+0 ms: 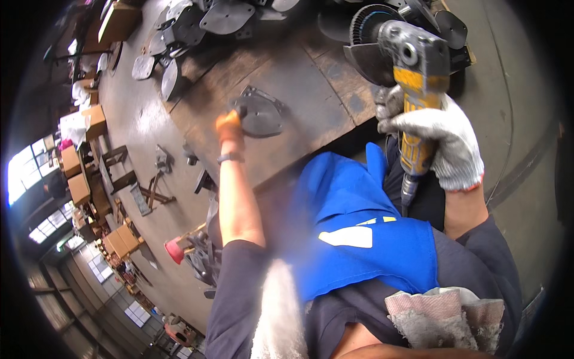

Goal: The person uses a handheld angle grinder to smooth the edges of metal parts. They pick up each part from a pile, grind it while seated, and place it back down, repeating the process.

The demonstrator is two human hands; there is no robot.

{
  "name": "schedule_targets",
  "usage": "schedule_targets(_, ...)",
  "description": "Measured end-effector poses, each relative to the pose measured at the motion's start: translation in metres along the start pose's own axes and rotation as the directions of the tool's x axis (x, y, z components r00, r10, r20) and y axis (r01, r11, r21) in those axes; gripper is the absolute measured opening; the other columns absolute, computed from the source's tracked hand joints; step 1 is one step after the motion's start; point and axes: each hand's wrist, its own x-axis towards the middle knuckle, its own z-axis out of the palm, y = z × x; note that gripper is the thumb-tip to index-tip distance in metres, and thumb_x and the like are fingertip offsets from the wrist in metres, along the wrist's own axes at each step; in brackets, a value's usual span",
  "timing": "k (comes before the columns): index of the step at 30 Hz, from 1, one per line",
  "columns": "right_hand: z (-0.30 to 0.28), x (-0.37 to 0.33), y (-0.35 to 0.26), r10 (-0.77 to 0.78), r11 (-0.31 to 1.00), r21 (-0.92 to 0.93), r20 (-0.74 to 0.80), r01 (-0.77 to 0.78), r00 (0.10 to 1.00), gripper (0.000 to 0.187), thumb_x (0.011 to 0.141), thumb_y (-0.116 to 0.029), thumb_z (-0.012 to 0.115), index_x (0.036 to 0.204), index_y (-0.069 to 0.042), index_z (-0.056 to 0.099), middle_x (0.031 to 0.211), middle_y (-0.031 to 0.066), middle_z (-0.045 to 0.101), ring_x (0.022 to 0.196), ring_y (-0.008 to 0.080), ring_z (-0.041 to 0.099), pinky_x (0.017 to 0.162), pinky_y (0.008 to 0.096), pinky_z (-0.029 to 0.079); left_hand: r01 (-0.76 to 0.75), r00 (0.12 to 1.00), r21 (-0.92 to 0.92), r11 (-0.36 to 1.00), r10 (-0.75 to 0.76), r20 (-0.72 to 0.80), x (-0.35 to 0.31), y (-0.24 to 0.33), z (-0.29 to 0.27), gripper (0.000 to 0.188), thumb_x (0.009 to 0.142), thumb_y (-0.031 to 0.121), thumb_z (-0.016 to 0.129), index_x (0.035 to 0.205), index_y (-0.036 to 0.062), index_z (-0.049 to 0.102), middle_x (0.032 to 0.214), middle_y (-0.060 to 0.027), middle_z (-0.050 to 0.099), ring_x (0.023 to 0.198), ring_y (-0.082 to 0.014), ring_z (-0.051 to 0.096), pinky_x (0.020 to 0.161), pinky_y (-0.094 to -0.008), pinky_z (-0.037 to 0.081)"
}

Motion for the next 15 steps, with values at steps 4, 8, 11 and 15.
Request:
schedule_targets(4,0.008,-0.008,0.012,-0.063,0.994,-0.08,0.1,0.071,0.993,0.022,0.085,-0.009,0.067,0.103,0.004,0.068,0.092,0.0112,0.07,0.086,0.0189,0.068,0.082,0.0298,0.054,0.602,0.799,-0.594,0.534,-0.412,0.439,-0.064,-0.002,-0.055,0.041,0.081,0.041,0.078,0.103,0.007,0.072,0.093,-0.0105,0.072,0.085,-0.0253,0.068,0.073,-0.0383,0.053)
schedule_targets(8,0.019,-0.004,0.033,-0.058,0.986,-0.151,0.094,0.071,0.994,0.019,0.085,-0.012,0.069,0.099,0.002,0.069,0.087,0.008,0.068,0.08,0.0155,0.066,0.076,0.0268,0.052,0.471,0.849,0.048,0.881,-0.467,0.248,-0.059,-0.089,-0.039,0.061,0.101,0.052,0.045,0.131,0.002,0.061,0.128,-0.0169,0.065,0.113,-0.0303,0.065,0.093,-0.0431,0.05)
schedule_targets(11,0.027,0.01,0.051,0.087,0.97,-0.237,0.131,-0.054,0.988,0.022,0.083,-0.015,0.075,0.098,0.0,0.071,0.085,0.0058,0.068,0.075,0.013,0.064,0.07,0.0256,0.05,0.685,0.721,-0.346,0.641,-0.664,0.197,-0.067,-0.172,0.011,0.075,0.091,0.065,0.054,0.126,-0.0004,0.065,0.124,-0.0139,0.067,0.109,-0.0256,0.065,0.089,-0.0404,0.052)
schedule_targets(15,0.014,0.019,0.077,0.205,0.908,-0.371,-0.011,-0.194,0.979,0.025,0.082,-0.021,0.077,0.096,-0.003,0.069,0.08,0.0041,0.066,0.066,0.0126,0.063,0.06,0.0272,0.05,0.533,0.821,-0.677,0.508,-0.506,0.266,-0.066,-0.132,0.065,0.055,0.097,0.05,0.049,0.117,0.0012,0.067,0.115,-0.0159,0.071,0.102,-0.03,0.07,0.086,-0.0397,0.055)
